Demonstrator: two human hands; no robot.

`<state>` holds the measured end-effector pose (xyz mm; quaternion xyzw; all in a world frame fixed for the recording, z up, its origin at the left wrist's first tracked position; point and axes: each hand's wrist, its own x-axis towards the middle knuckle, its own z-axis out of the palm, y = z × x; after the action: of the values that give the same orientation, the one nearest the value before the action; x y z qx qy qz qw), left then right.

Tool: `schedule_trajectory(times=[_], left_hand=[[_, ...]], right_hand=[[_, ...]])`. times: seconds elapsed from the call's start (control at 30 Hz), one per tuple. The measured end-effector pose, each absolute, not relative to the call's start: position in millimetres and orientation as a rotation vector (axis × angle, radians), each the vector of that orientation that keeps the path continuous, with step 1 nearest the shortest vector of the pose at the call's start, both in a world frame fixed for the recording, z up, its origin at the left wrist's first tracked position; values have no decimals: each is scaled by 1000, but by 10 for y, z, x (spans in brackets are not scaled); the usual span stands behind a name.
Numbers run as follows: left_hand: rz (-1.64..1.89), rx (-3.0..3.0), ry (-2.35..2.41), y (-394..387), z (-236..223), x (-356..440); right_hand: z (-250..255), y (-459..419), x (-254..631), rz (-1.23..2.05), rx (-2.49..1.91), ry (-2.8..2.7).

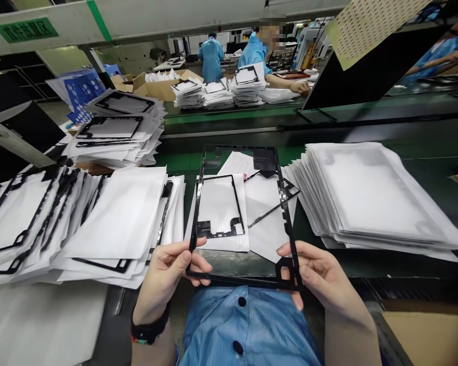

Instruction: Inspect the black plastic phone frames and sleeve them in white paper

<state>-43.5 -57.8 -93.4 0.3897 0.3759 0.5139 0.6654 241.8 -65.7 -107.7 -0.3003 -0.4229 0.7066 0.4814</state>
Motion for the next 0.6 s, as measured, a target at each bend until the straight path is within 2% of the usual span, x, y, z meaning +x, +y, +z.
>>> schedule_trajectory(times=[0.4,0.6], left_hand=[[1100,937,962,-583,-1034,-562],[1016,983,1050,-644,-1070,-595]], right_hand=[[-1023,-630,2425,1767,-610,-1148],[-1220,-650,2573,1815,-698,-1234]])
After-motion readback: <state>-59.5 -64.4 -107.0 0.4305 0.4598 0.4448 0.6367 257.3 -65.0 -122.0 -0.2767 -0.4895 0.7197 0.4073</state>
